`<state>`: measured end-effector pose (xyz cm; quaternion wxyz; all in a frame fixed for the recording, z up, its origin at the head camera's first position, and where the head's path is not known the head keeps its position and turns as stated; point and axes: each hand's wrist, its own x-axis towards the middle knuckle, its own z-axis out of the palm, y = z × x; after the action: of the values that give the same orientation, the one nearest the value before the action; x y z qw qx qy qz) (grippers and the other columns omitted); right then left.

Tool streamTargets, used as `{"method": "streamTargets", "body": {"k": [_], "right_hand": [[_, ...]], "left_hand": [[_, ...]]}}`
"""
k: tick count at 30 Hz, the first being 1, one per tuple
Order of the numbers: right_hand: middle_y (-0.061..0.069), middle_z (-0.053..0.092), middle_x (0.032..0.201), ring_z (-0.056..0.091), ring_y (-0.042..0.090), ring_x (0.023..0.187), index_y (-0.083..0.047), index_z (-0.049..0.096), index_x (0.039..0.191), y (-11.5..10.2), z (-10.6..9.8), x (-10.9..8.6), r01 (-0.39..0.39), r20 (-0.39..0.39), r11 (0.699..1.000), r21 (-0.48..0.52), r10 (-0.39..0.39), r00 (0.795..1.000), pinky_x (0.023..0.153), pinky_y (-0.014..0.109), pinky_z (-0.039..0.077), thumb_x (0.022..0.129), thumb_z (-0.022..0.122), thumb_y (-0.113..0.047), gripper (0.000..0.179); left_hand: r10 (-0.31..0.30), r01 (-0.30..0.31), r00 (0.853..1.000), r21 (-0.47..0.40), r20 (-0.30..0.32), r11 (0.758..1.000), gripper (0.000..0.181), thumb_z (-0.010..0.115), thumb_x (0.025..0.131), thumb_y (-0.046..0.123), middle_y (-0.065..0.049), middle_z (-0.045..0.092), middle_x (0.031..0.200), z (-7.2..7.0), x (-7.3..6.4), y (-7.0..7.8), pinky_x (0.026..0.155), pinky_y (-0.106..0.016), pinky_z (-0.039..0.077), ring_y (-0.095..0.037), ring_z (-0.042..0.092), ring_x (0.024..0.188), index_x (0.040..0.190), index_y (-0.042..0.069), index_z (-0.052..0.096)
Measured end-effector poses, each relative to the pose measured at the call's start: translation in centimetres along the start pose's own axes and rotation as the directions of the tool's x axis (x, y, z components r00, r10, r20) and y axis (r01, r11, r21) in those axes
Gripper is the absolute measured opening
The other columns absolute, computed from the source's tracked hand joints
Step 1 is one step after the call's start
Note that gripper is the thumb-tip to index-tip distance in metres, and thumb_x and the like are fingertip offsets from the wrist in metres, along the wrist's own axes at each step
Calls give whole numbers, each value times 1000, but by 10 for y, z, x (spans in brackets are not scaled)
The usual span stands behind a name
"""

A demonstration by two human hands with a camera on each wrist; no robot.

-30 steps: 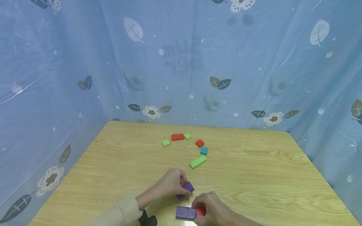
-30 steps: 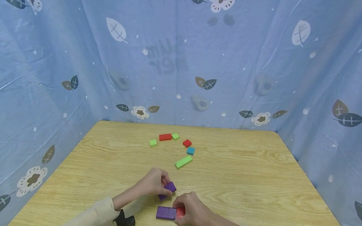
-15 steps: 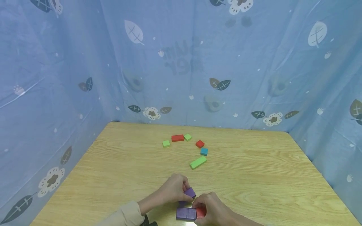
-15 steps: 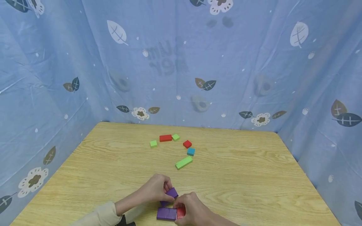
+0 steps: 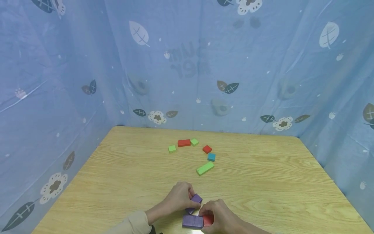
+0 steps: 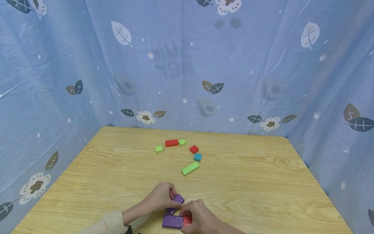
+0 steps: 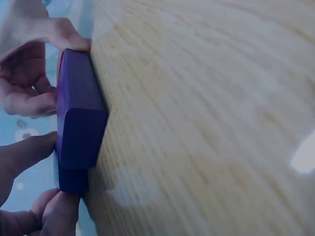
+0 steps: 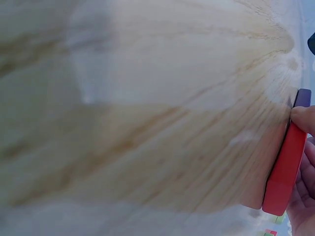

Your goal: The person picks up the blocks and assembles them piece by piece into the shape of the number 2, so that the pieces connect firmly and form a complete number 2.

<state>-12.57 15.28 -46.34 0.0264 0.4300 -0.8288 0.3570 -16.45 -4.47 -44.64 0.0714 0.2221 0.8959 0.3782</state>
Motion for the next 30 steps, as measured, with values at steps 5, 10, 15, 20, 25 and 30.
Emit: {"method": "streamTargets", "body": {"k": [5,10,15,20,25,30], "right_hand": [[-13,62,78,46,-9,64,-10,70,87,0,-2,-1,-15,12,1000,13,15,1000,50,6,38,65,80,-6,25],[-15,61,78,47,-8,65,-11,70,87,-1,-3,-2,-48,25,999,17,47,999,51,7,39,65,81,-7,24],[-15,61,79,47,-8,65,-11,70,89,-2,-4,-2,-82,48,996,37,80,996,50,9,40,68,81,-10,24],[-14,62,81,46,-8,66,-10,71,91,-2,-4,-2,-88,62,995,39,86,994,50,9,40,68,81,-11,25],[-13,62,77,44,-10,62,-10,71,88,-2,-1,0,-45,46,997,63,42,998,48,7,38,69,80,-9,22],[-14,61,76,43,-10,62,-10,71,87,-3,-1,1,-56,48,997,60,53,997,48,7,38,69,80,-10,21]], "left_hand": [[-13,13,1000,-2,-24,1000,32,88,64,24,10,52,61,3,1,1,49,-16,41,0,46,54,70,9,60],[-20,20,1000,2,-14,1000,32,88,64,24,10,51,59,5,3,1,47,-15,38,-1,44,52,69,9,60],[0,0,1000,29,18,1000,35,88,65,29,9,52,62,2,3,1,49,-15,39,0,44,55,71,9,59],[-1,2,998,-7,63,1000,37,88,65,30,6,57,67,-8,1,0,52,-17,42,-1,47,59,75,8,60],[128,-129,980,-7,151,992,26,84,72,19,4,65,86,-28,-6,-1,61,-14,49,-2,56,72,90,7,69],[338,-390,909,210,246,896,22,78,78,18,8,64,97,-31,-26,2,69,-8,47,2,58,85,99,11,74]]}}
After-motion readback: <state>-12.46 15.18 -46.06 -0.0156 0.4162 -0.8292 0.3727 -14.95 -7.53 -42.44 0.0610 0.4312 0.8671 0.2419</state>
